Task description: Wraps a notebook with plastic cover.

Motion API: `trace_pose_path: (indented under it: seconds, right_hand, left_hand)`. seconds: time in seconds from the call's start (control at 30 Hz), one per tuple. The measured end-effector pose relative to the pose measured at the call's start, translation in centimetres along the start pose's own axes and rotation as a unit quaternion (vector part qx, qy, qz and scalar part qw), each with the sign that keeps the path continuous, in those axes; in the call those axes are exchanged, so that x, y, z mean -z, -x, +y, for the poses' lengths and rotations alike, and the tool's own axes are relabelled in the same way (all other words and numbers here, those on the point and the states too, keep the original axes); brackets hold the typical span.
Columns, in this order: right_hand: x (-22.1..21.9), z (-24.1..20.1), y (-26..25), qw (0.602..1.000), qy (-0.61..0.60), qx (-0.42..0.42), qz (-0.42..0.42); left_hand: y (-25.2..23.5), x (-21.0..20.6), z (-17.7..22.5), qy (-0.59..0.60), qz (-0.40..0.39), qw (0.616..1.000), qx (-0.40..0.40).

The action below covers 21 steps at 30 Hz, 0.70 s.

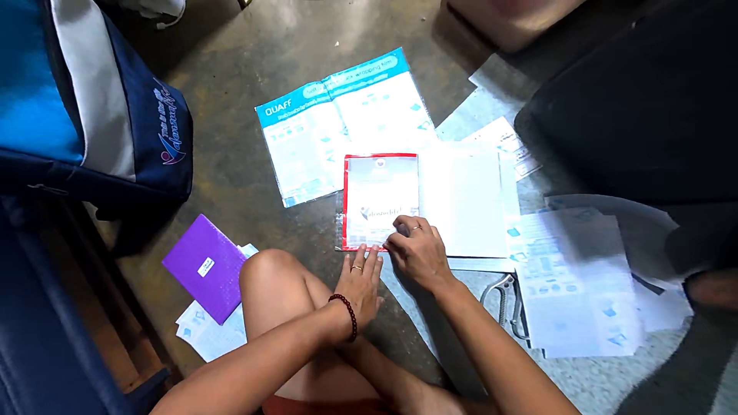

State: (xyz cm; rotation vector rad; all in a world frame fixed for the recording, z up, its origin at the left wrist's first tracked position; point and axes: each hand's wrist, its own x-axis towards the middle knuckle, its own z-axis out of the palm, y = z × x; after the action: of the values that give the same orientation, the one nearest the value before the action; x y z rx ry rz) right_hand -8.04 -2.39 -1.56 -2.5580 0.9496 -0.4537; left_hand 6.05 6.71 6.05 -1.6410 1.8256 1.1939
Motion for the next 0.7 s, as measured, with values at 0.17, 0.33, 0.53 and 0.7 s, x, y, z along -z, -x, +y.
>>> trace_pose_path:
  seconds: [0.17, 0.33, 0.53, 0.7]
  right_hand:
    - [-0.1, 0.2, 0.0, 1.000, -0.014, -0.001, 0.011]
    - [0.3, 0.8, -0.2, 0.999, -0.037, -0.013, 0.013]
    - [0.5, 1.9, 0.7, 0.992, -0.112, -0.011, 0.056]
    - [-0.9, -1.3, 4.6, 0.995, -0.031, 0.025, 0.094]
  left_hand:
    - [0.1, -0.1, -0.1, 0.005, 0.005, 1.000, 0.027]
    - [-0.1, -0.2, 0.2, -0.001, 0.005, 0.999, 0.034]
    - [-0.1, -0.1, 0.5, -0.015, -0.004, 0.999, 0.042]
    - [-0.2, 0.1, 0.7, -0.027, -0.006, 0.999, 0.040]
